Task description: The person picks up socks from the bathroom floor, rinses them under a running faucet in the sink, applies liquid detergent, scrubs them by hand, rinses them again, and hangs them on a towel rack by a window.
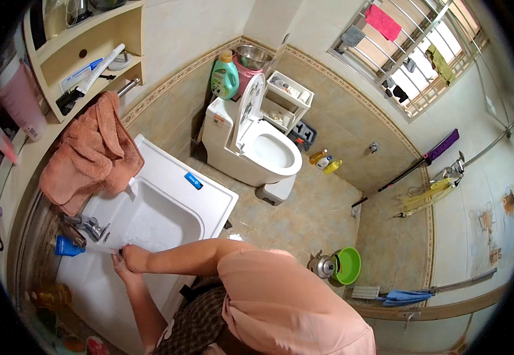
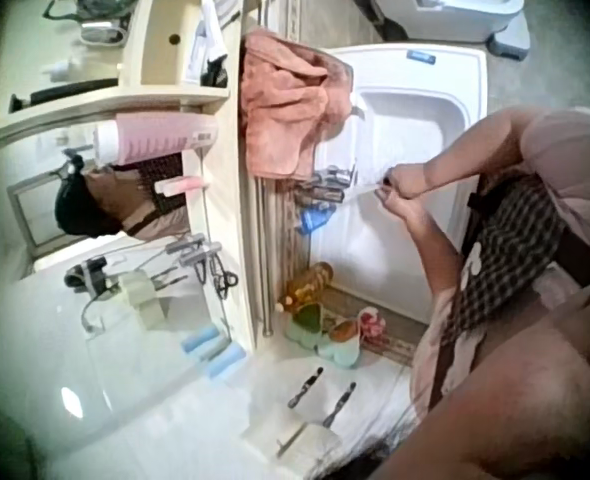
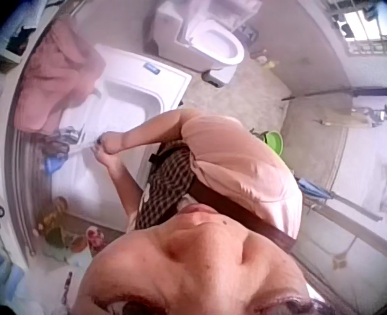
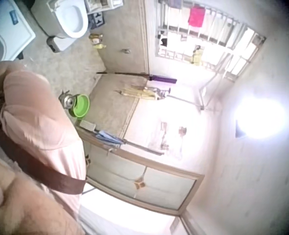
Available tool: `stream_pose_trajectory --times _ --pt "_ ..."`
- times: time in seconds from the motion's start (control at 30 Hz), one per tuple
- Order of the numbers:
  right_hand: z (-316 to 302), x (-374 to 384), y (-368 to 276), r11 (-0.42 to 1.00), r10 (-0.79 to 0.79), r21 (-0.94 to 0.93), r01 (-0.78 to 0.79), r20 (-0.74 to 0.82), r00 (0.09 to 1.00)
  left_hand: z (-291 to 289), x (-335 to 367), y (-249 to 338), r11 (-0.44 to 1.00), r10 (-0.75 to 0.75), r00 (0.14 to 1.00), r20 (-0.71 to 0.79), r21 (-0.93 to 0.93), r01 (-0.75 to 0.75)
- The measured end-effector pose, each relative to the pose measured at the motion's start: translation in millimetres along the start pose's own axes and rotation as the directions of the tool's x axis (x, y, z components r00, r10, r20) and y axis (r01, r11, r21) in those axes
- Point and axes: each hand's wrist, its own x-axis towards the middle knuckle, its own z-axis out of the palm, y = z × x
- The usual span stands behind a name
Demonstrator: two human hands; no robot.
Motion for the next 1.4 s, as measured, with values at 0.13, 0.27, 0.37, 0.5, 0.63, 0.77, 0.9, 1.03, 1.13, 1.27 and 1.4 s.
stream_pose_trajectory --times 0.13,0.27,0.37,0.5,0.63,0.77,0.9,1.03,1.13,1.27,1.4 --pt "-40.4 -25.7 -41.1 0.974 -0.104 -0.165 0.154 0.275 0.956 -44.0 23.0 7.6 0.947 -0.321 0.946 -0.048 -0.002 0.322" --pt "-1.9 -16.5 -7.8 0.758 -0.465 -0.285 0.587 0.395 0.792 -135.8 60.6 6.4 0.654 -0.440 0.664 0.604 -0.292 0.698" --pt "-2.3 -25.7 -12.0 0.917 -0.394 0.009 0.399 0.178 0.902 -133.5 32.1 16.2 0.967 -0.225 0.974 -0.025 -0.125 0.220" --pt "14.3 8.8 37.2 0.869 -0.423 -0.266 0.418 0.041 0.905 -120.1 -2.0 28.0 0.984 -0.168 0.985 -0.030 -0.069 0.166" --pt "-12.7 -2.1 23.4 0.858 0.181 0.487 -0.165 0.014 0.983 -108.0 -20.6 13.0 0.963 -0.262 0.959 0.107 0.097 0.252" --pt "-20.9 -14.9 -2.8 0.376 0.296 0.807 -0.456 0.362 0.884 -95.1 -47.9 20.4 0.957 -0.290 0.953 0.091 0.050 0.287" --pt "-0.3 -13.9 -4.4 0.270 0.209 0.839 -0.473 0.428 0.879 -109.1 -50.7 16.1 0.978 -0.188 0.982 -0.017 -0.097 0.185" --pt "36.9 -27.3 -18.9 0.735 0.170 0.581 -0.348 0.339 0.925 -139.0 -25.5 -9.8 0.947 -0.251 0.959 -0.132 -0.237 0.216" --pt "71.5 -49.8 -20.7 0.876 -0.480 -0.058 0.480 -0.001 0.877 -113.6 -18.0 -1.5 0.779 -0.378 0.923 0.079 -0.512 0.363" --pt "78.6 -29.7 -43.2 0.978 -0.139 -0.175 0.115 -0.133 0.981 -121.4 -10.2 -16.3 0.832 -0.015 0.920 0.391 -0.505 0.228" --pt "24.8 20.4 -7.9 0.977 0.100 -0.168 -0.134 -0.199 0.975 -55.9 -37.0 -19.1 0.963 -0.252 0.966 -0.054 -0.116 0.245"
